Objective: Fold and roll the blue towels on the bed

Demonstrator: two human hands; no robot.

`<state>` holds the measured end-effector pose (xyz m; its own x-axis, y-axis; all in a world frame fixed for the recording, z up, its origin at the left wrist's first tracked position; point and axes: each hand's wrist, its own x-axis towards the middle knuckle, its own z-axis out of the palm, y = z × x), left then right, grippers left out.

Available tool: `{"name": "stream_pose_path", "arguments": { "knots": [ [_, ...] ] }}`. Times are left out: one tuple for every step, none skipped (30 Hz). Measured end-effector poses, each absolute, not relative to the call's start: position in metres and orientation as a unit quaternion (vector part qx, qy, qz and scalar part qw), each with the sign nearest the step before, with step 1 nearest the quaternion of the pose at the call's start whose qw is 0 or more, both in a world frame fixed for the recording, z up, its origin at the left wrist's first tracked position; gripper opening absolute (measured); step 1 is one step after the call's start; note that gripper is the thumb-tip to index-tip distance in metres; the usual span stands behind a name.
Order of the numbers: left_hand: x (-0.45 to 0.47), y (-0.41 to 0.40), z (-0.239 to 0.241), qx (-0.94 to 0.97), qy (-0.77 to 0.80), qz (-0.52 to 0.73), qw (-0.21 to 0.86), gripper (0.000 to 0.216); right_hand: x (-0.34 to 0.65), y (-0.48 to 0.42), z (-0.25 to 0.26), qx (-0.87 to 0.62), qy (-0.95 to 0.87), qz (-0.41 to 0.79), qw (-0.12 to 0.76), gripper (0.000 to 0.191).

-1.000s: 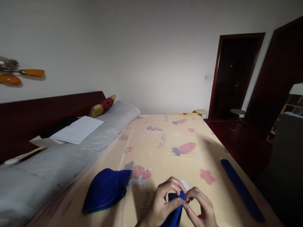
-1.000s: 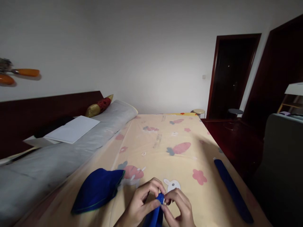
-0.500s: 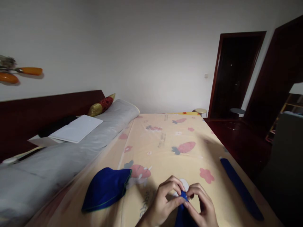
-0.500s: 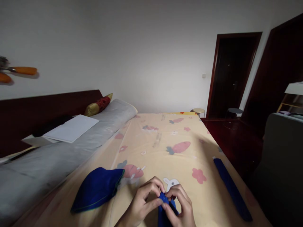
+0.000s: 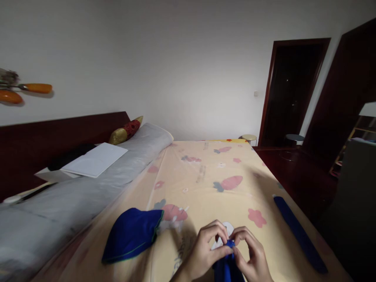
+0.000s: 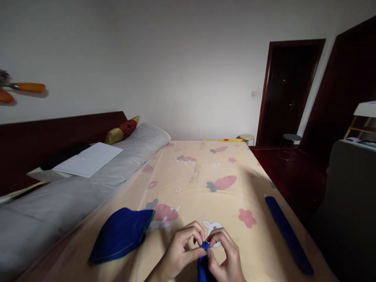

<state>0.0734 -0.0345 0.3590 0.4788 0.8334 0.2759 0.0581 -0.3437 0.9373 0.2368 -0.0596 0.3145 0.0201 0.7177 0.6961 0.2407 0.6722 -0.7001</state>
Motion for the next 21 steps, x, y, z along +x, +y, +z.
{"name": "stream_pose_path", "arguments": {
  "knots": [
    [0.074,-0.034,0.357,0.708,0.319,0.398,0.489,0.023,0.237,-0.059,0.31,-0.374,-0.668,0.198,0.613,0.005],
    [0.074,-0.032,0.355,0.7,0.324,0.395,0.5,0.024,0.236,-0.058,0.305,-0.392,-0.662,0.206,0.605,0.005],
    [0.075,-0.031,0.352,0.69,0.328,0.389,0.515,0.025,0.236,-0.057,0.301,-0.409,-0.655,0.216,0.598,0.006],
    [0.075,-0.029,0.35,0.677,0.331,0.381,0.535,0.026,0.235,-0.057,0.296,-0.422,-0.647,0.23,0.592,0.008],
    [0.075,-0.026,0.346,0.662,0.332,0.371,0.561,0.027,0.234,-0.056,0.292,-0.432,-0.639,0.249,0.586,0.011],
    [0.075,-0.023,0.343,0.643,0.33,0.36,0.59,0.031,0.233,-0.055,0.288,-0.438,-0.632,0.271,0.579,0.014],
    [0.075,-0.02,0.339,0.625,0.328,0.346,0.618,0.035,0.232,-0.055,0.286,-0.445,-0.626,0.295,0.568,0.017],
    [0.074,-0.016,0.336,0.61,0.323,0.328,0.644,0.039,0.232,-0.054,0.284,-0.451,-0.622,0.317,0.555,0.018],
    [0.073,-0.012,0.331,0.603,0.317,0.304,0.666,0.043,0.232,-0.053,0.284,-0.458,-0.622,0.336,0.539,0.018],
    [0.071,-0.009,0.327,0.602,0.313,0.274,0.682,0.046,0.234,-0.052,0.284,-0.463,-0.626,0.352,0.52,0.018],
    [0.069,-0.005,0.322,0.607,0.312,0.236,0.691,0.048,0.236,-0.052,0.285,-0.467,-0.634,0.365,0.496,0.017],
    [0.065,-0.002,0.317,0.619,0.314,0.193,0.693,0.049,0.241,-0.051,0.287,-0.471,-0.644,0.374,0.472,0.016],
    [0.062,0.001,0.311,0.635,0.317,0.152,0.687,0.049,0.246,-0.051,0.289,-0.474,-0.656,0.38,0.448,0.016],
    [0.057,0.003,0.306,0.652,0.323,0.119,0.675,0.05,0.253,-0.05,0.291,-0.477,-0.666,0.381,0.428,0.02],
    [0.053,0.005,0.3,0.669,0.328,0.092,0.661,0.05,0.261,-0.051,0.293,-0.48,-0.677,0.378,0.41,0.027],
    [0.049,0.007,0.295,0.687,0.33,0.069,0.644,0.05,0.271,-0.051,0.294,-0.481,-0.688,0.371,0.396,0.037],
    [0.044,0.009,0.29,0.707,0.331,0.046,0.623,0.05,0.28,-0.053,0.294,-0.481,-0.699,0.363,0.384,0.045],
    [0.04,0.01,0.285,0.728,0.333,0.023,0.599,0.051,0.29,-0.055,0.294,-0.479,-0.709,0.357,0.373,0.048],
    [0.036,0.012,0.281,0.748,0.338,0.002,0.571,0.051,0.299,-0.058,0.293,-0.478,-0.717,0.354,0.363,0.048],
    [0.032,0.014,0.277,0.768,0.347,-0.016,0.538,0.052,0.308,-0.061,0.291,-0.479,-0.721,0.352,0.356,0.045],
    [0.028,0.016,0.274,0.785,0.365,-0.027,0.501,0.053,0.316,-0.064,0.29,-0.484,-0.721,0.348,0.353,0.042]
  ]
}}
